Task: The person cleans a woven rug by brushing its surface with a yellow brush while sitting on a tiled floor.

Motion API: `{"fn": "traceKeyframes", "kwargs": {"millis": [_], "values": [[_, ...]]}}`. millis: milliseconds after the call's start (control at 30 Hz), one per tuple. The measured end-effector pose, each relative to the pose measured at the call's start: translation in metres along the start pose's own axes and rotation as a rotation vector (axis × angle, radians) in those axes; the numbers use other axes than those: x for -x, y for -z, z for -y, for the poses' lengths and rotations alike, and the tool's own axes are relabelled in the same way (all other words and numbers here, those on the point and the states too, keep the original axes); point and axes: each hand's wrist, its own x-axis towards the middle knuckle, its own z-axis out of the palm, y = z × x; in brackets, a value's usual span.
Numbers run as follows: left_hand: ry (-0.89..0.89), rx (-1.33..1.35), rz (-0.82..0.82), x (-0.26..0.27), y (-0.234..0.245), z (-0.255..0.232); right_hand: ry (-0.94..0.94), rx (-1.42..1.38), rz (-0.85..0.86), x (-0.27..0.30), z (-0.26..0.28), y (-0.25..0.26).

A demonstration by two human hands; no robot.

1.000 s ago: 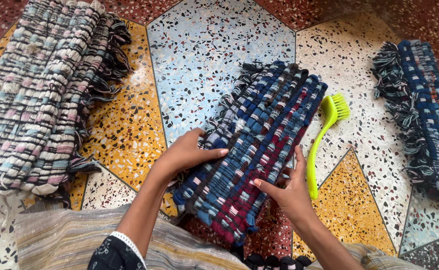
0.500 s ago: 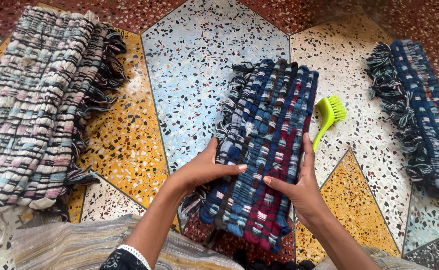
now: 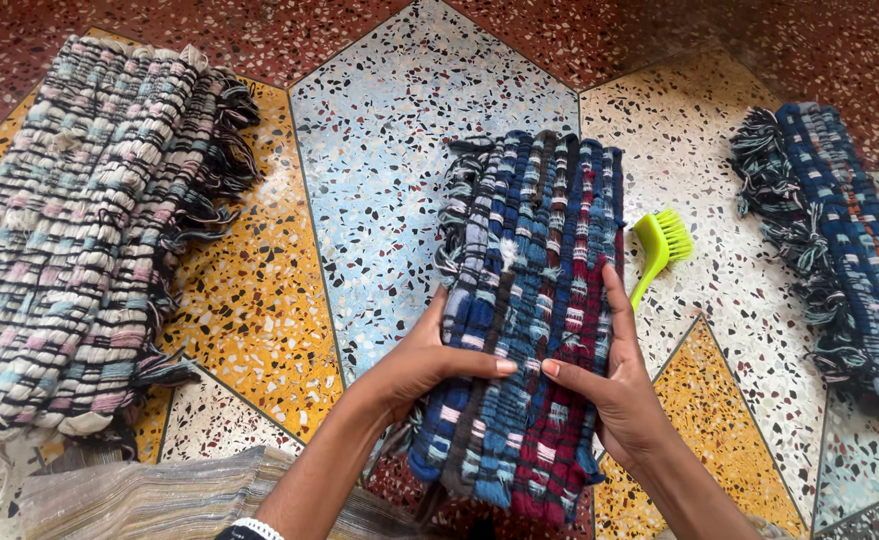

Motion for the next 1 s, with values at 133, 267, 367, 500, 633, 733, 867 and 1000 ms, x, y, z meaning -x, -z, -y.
{"fn": "traceKeyframes", "kwargs": {"millis": [133, 267, 367, 500, 633, 733, 867, 1000], "values": [[0.007, -0.05, -0.112, -0.006, 0.008, -0.002, -0.214, 0.026, -0.172, -0.007, -0.011, -0.008], [-0.035, -0.091, -0.143, -0.008, 0.017, 0.002, -0.179, -0.023, -0.145, -0.005, -0.025, -0.026], [-0.114, -0.133, -0.128, -0.004, 0.032, -0.012, -0.108, -0.037, -0.117, -0.007, -0.02, -0.039], [-0.189, -0.241, -0.238, 0.018, 0.064, -0.041, -0.003, -0.093, -0.009, -0.016, -0.012, -0.084], [-0.261, -0.283, -0.339, 0.064, 0.123, -0.074, 0.088, -0.141, 0.134, -0.022, -0.013, -0.156], [-0.286, -0.313, -0.433, 0.111, 0.178, -0.098, 0.381, 0.073, 0.208, -0.026, -0.023, -0.218], [-0.25, -0.491, -0.665, 0.172, 0.256, -0.118, 0.659, 0.275, 0.186, -0.028, -0.048, -0.306], [-0.185, -0.464, -0.697, 0.195, 0.35, -0.113, 0.611, 0.195, 0.22, -0.033, -0.079, -0.388]]}}
